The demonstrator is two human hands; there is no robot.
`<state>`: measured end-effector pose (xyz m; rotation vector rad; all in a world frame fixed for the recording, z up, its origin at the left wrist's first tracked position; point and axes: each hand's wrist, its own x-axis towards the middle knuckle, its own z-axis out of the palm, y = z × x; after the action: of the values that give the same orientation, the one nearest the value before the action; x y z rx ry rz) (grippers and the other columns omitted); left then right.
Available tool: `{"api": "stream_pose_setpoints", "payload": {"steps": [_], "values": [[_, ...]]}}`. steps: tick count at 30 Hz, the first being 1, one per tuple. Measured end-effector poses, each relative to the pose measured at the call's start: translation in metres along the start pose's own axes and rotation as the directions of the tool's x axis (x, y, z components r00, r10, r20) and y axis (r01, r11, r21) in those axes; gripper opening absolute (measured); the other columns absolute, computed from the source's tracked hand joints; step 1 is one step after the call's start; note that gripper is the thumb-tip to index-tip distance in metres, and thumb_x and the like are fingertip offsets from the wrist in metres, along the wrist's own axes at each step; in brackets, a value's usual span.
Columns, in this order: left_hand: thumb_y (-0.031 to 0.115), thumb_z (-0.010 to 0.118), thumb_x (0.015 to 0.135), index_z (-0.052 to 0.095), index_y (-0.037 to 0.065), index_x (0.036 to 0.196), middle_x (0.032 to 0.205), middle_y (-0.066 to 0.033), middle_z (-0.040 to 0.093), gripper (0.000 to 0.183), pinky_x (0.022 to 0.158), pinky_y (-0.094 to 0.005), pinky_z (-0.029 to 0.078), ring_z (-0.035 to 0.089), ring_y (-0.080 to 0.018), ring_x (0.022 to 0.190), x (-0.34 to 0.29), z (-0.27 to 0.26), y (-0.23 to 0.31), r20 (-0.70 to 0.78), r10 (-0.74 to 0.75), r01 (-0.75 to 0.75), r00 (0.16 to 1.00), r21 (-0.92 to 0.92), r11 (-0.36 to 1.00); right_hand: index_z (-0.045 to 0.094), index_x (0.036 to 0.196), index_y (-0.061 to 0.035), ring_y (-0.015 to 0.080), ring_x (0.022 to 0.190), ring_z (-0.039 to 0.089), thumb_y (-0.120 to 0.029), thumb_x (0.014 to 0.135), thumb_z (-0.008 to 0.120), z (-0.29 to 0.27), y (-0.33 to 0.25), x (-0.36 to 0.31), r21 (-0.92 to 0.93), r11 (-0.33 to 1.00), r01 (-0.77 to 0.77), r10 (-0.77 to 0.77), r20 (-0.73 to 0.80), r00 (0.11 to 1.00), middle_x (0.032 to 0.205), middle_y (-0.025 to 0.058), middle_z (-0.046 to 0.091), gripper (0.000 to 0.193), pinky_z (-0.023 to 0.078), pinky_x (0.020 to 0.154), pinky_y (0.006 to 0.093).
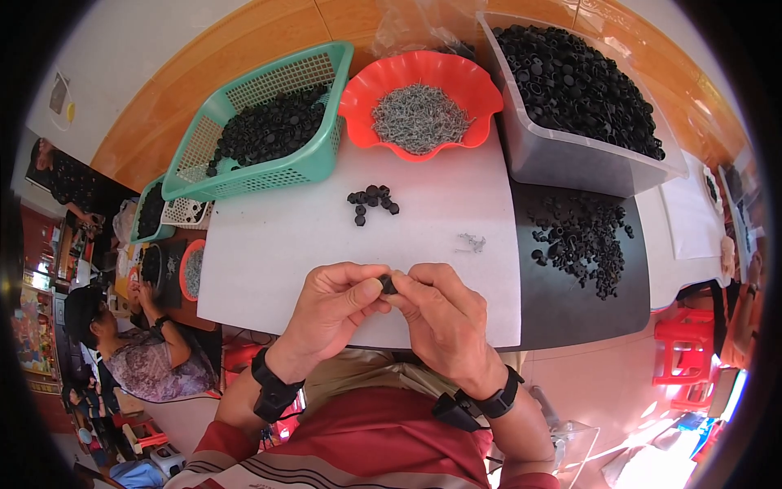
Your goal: Inserting metal pins into black plastic shoe components at a workbench.
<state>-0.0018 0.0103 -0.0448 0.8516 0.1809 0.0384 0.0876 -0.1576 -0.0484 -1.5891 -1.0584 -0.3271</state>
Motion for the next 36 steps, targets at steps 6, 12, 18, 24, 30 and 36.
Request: {"api": "stream_pose_setpoints", "payload": {"steps": [6,12,18,24,30,36], "values": [[0.006,0.069,0.100,0.069,-0.005,0.124,0.113,-0.0136,0.073,0.027,0.087,-0.0313,0.060,0.070,-0.0171,0.098,-0.0003,0.0026,0.0004,-0.024,0.011,-0.010,1.000,0.024,1.000,0.070,0.114,0.0018,0.0230,0.070,0.066,0.012,0.079,0.079,-0.0005,0.0002,0.0003,-0.001,1.000,-0.011,0.011,0.012,1.000,0.097,0.0128,0.065,0.038,0.054,0.057,0.0311],[0.006,0.069,0.100,0.069,-0.005,0.125,0.114,-0.0136,0.073,0.027,0.088,-0.0313,0.059,0.070,-0.0173,0.099,-0.0012,0.0024,-0.0009,-0.028,0.018,-0.018,0.999,0.020,1.000,0.069,0.114,0.0016,0.0241,0.069,0.065,0.011,0.078,0.079,-0.0012,0.0003,-0.0003,-0.011,1.000,-0.003,0.004,0.037,0.999,0.097,0.0132,0.065,0.039,0.053,0.057,0.0320],[0.006,0.069,0.100,0.069,-0.005,0.125,0.113,-0.0129,0.074,0.027,0.088,-0.0306,0.059,0.070,-0.0163,0.098,-0.0027,0.0048,-0.0006,-0.039,0.033,-0.030,0.999,0.066,0.997,0.069,0.114,0.0006,0.0249,0.070,0.065,0.011,0.079,0.080,-0.0009,-0.0011,-0.0007,-0.011,1.000,-0.008,0.008,0.039,0.999,0.096,0.0133,0.064,0.038,0.053,0.057,0.0329],[0.005,0.069,0.100,0.070,-0.005,0.124,0.111,-0.0116,0.074,0.026,0.087,-0.0289,0.059,0.070,-0.0153,0.096,-0.0037,0.0053,0.0024,-0.038,0.078,-0.067,0.996,0.243,0.968,0.069,0.115,-0.0005,0.0255,0.072,0.066,0.011,0.080,0.079,-0.0020,-0.0044,-0.0025,0.010,0.999,-0.044,0.043,0.043,0.998,0.096,0.0131,0.065,0.039,0.054,0.059,0.0341],[0.004,0.069,0.100,0.071,-0.005,0.123,0.113,-0.0122,0.074,0.026,0.086,-0.0292,0.059,0.070,-0.0155,0.094,-0.0041,0.0051,0.0031,0.009,0.085,-0.084,0.996,0.311,0.947,0.068,0.115,-0.0008,0.0265,0.073,0.066,0.011,0.080,0.079,-0.0061,-0.0073,-0.0016,-0.002,0.997,-0.075,0.075,0.069,0.995,0.097,0.0129,0.065,0.038,0.054,0.059,0.0346],[0.004,0.069,0.099,0.072,-0.005,0.121,0.112,-0.0130,0.075,0.023,0.086,-0.0299,0.060,0.071,-0.0161,0.094,-0.0053,0.0063,-0.0010,-0.006,0.101,-0.096,0.995,0.271,0.958,0.068,0.112,-0.0006,0.0259,0.072,0.067,0.010,0.081,0.078,-0.0081,-0.0062,0.0003,0.031,0.996,-0.089,0.086,0.078,0.993,0.097,0.0129,0.065,0.034,0.055,0.059,0.0342]]}}
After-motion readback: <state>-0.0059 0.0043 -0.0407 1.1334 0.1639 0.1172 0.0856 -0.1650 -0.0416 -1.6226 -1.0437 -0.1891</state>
